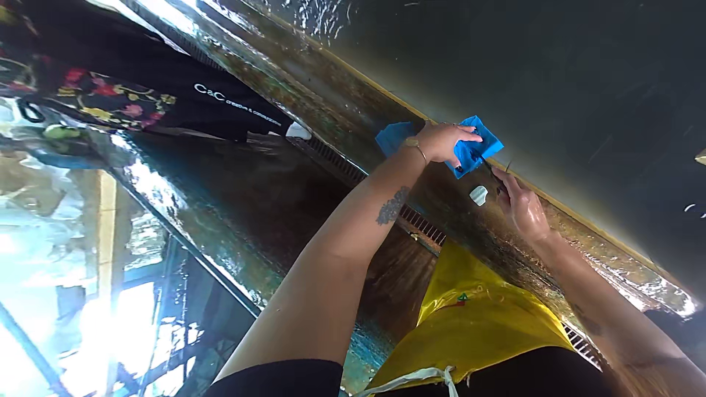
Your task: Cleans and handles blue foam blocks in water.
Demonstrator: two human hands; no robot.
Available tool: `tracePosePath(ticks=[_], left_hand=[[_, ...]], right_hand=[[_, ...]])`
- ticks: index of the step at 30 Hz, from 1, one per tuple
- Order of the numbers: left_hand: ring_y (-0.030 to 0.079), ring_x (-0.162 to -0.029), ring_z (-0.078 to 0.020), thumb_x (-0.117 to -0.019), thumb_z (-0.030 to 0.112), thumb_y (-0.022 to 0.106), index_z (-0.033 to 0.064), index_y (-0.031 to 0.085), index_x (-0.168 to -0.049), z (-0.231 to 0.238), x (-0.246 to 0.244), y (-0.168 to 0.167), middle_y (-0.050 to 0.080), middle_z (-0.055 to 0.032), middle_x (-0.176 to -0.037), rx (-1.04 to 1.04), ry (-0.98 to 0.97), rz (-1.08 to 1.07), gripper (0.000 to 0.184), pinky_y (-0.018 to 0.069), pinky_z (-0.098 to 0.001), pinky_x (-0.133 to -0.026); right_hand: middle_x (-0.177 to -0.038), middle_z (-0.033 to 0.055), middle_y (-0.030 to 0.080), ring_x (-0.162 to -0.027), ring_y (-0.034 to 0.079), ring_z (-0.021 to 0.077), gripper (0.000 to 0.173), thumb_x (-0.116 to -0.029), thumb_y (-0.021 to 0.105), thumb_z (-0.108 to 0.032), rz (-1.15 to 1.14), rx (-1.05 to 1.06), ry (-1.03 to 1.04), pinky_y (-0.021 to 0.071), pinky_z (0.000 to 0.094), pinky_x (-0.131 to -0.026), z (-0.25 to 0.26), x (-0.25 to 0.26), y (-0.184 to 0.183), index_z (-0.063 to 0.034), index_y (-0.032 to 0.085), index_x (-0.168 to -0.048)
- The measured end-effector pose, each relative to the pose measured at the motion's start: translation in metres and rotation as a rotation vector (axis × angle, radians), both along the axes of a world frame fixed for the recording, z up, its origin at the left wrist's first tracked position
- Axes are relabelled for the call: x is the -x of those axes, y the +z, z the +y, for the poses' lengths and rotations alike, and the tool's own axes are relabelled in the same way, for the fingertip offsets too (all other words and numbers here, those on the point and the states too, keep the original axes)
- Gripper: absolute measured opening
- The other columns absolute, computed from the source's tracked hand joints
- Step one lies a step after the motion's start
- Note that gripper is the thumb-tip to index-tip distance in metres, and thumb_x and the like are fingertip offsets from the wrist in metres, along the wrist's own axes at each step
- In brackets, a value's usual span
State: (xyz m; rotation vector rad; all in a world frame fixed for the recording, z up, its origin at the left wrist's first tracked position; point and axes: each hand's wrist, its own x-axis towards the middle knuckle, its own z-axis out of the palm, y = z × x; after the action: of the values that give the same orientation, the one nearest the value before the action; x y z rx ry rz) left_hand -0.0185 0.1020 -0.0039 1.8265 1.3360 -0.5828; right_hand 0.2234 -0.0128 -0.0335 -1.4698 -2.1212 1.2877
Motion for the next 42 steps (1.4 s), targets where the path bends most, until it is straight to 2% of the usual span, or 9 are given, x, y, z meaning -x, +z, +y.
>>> tracePosePath(ticks=[4, 9, 13, 19, 23, 27, 33, 36, 42], left_hand=[[0.024, -0.156, -0.0293, -0.0840, 0.022, 0.084, 0.0380, 0.048, -0.153, 0.000, 0.002, -0.001, 0.036, 0.0084, -0.165, 0.005, 0.005, -0.007, 0.080, 0.0059, -0.0820, -0.111], [0.022, -0.157, -0.0281, -0.0838, 0.024, 0.085, 0.0410, 0.046, -0.153, 0.000, 0.005, -0.010, 0.035, 0.0109, -0.165, 0.008, 0.011, 0.006, 0.081, -0.0005, -0.0825, -0.111], [0.019, -0.157, -0.0291, -0.0838, 0.021, 0.084, 0.0393, 0.044, -0.155, -0.002, 0.004, -0.010, 0.031, 0.0089, -0.167, 0.018, 0.008, -0.002, 0.084, -0.0044, -0.0828, -0.110], [0.017, -0.158, -0.0272, -0.0839, 0.020, 0.084, 0.0391, 0.042, -0.156, -0.004, 0.006, -0.011, 0.030, 0.0109, -0.167, 0.017, 0.017, -0.019, 0.085, -0.0045, -0.0829, -0.110], [0.018, -0.158, -0.0275, -0.0823, 0.016, 0.085, 0.0386, 0.041, -0.156, -0.006, 0.010, -0.011, 0.031, 0.0107, -0.167, 0.013, 0.045, -0.054, 0.089, -0.0051, -0.0825, -0.110], [0.027, -0.154, -0.0337, -0.0769, 0.013, 0.089, 0.0382, 0.023, -0.163, -0.009, 0.008, -0.014, 0.034, -0.0041, -0.166, -0.018, 0.063, -0.055, 0.112, -0.0034, -0.0813, -0.113], [0.030, -0.154, -0.0257, -0.0752, 0.014, 0.091, 0.0293, 0.002, -0.166, -0.008, 0.009, -0.017, 0.031, 0.0046, -0.167, -0.021, 0.096, -0.068, 0.128, -0.0060, -0.0786, -0.114], [0.033, -0.153, -0.0271, -0.0746, 0.013, 0.091, 0.0271, 0.001, -0.166, -0.008, 0.008, -0.019, 0.031, 0.0043, -0.167, -0.019, 0.107, -0.072, 0.129, -0.0057, -0.0791, -0.114], [0.032, -0.153, -0.0265, -0.0728, 0.012, 0.092, 0.0282, 0.001, -0.166, -0.009, 0.006, -0.024, 0.032, 0.0044, -0.167, -0.028, 0.115, -0.075, 0.132, -0.0057, -0.0791, -0.114]], right_hand=[[-0.121, 0.0243, 0.067, -0.083, 0.072, 0.0418, 0.052, -0.1022, 0.049, 0.000, 0.012, -0.002, 0.023, 0.0585, 0.0572, -0.069, 0.007, 0.011, -0.007, -0.0106, 0.045, -0.153], [-0.119, 0.0231, 0.066, -0.077, 0.070, 0.0395, 0.054, -0.1025, 0.051, -0.002, -0.012, 0.018, 0.049, 0.0587, 0.0562, -0.066, -0.015, -0.015, -0.017, -0.0122, 0.044, -0.155], [-0.126, 0.0221, 0.066, -0.082, 0.071, 0.0388, 0.052, -0.0998, 0.051, 0.000, 0.018, 0.008, 0.021, 0.0588, 0.0549, -0.069, -0.027, -0.032, -0.008, -0.0092, 0.049, -0.151], [-0.126, 0.0237, 0.065, -0.082, 0.072, 0.0413, 0.052, -0.1029, 0.051, -0.002, -0.010, -0.007, 0.050, 0.0588, 0.0568, -0.068, 0.000, 0.002, -0.014, -0.0116, 0.045, -0.154], [-0.121, 0.0241, 0.066, -0.081, 0.071, 0.0410, 0.053, -0.1031, 0.051, -0.002, -0.028, 0.015, 0.085, 0.0589, 0.0565, -0.070, -0.014, -0.021, -0.021, -0.0134, 0.044, -0.155], [-0.118, 0.0235, 0.067, -0.076, 0.071, 0.0377, 0.049, -0.1025, 0.050, -0.002, 0.018, -0.055, 0.060, 0.0591, 0.0529, -0.066, -0.008, -0.015, -0.004, -0.0080, 0.048, -0.151], [-0.129, 0.0243, 0.064, -0.087, 0.072, 0.0433, 0.052, -0.1032, 0.048, -0.001, -0.002, -0.017, 0.087, 0.0585, 0.0577, -0.073, 0.022, 0.023, -0.018, -0.0110, 0.044, -0.154], [-0.128, 0.0243, 0.064, -0.083, 0.072, 0.0435, 0.056, -0.1032, 0.050, -0.001, -0.038, 0.023, 0.083, 0.0586, 0.0589, -0.069, 0.004, 0.003, -0.021, -0.0134, 0.041, -0.157], [-0.122, 0.0236, 0.067, -0.082, 0.071, 0.0397, 0.050, -0.1029, 0.050, -0.002, -0.013, 0.008, 0.028, 0.0586, 0.0549, -0.070, -0.003, -0.010, -0.001, -0.0085, 0.047, -0.152]])
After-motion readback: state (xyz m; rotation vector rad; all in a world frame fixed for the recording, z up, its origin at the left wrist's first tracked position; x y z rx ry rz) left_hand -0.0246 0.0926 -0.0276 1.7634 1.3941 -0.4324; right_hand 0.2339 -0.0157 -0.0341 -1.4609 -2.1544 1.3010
